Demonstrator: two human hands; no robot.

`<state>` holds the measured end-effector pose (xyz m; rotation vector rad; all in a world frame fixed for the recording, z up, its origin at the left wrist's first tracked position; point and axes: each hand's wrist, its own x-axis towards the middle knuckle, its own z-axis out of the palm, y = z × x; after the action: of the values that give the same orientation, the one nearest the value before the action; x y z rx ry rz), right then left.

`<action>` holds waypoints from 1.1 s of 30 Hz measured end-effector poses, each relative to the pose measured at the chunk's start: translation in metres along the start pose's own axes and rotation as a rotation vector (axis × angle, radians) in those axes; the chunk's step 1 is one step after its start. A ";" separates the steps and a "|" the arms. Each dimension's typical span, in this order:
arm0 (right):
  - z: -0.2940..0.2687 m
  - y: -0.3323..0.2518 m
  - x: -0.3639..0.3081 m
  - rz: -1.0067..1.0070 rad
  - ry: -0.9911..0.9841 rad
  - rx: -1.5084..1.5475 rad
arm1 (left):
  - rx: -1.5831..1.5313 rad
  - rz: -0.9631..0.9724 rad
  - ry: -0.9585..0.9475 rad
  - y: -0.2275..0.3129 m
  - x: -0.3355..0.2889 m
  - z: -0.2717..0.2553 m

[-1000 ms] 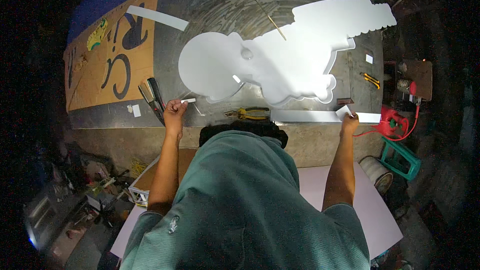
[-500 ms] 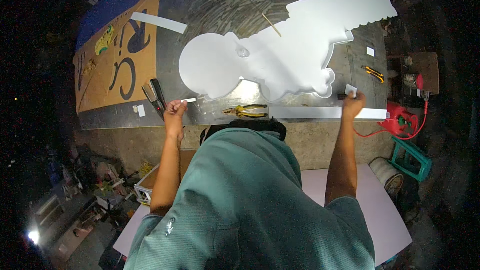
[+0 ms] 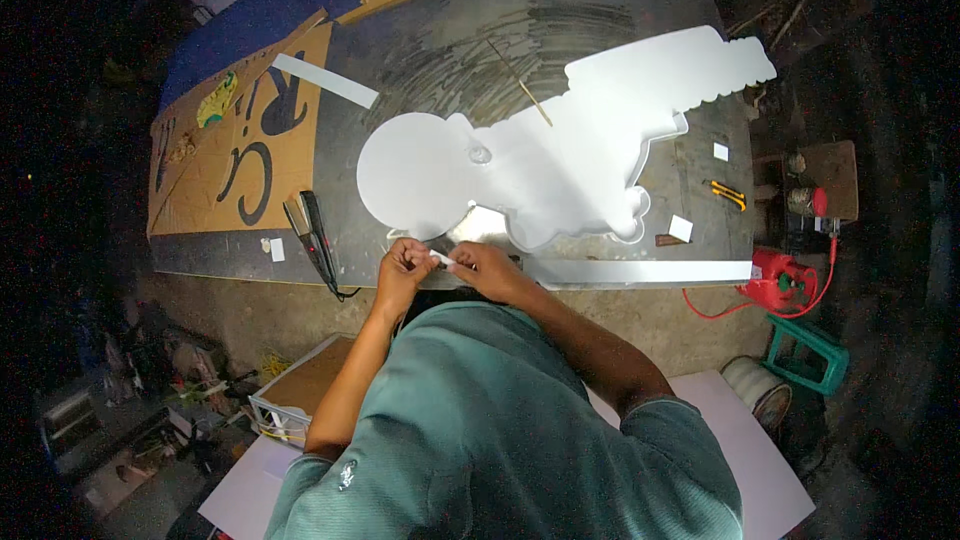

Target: Fabricating a sign by cutting, assembling, and using a torch to heat and bend material.

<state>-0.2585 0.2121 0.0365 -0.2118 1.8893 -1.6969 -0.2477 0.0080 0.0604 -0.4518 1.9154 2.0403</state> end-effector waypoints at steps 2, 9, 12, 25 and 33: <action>0.000 0.014 0.004 0.014 -0.045 -0.021 | 0.104 -0.058 -0.041 -0.005 -0.005 -0.006; -0.098 0.055 0.023 0.147 0.666 -0.306 | 0.440 -0.009 0.164 -0.053 -0.043 -0.056; -0.163 0.065 0.035 0.159 0.700 -0.497 | 0.479 0.026 0.247 -0.103 -0.069 -0.090; -0.006 -0.022 0.048 -0.146 -0.059 -0.320 | 0.558 0.180 0.513 -0.080 -0.133 -0.068; 0.121 -0.079 0.036 -0.261 -0.484 -0.468 | 0.373 0.228 0.197 -0.048 -0.131 -0.083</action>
<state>-0.2455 0.0770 0.0984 -0.9952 1.8975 -1.1759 -0.1074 -0.0732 0.0679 -0.3648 2.5024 1.7539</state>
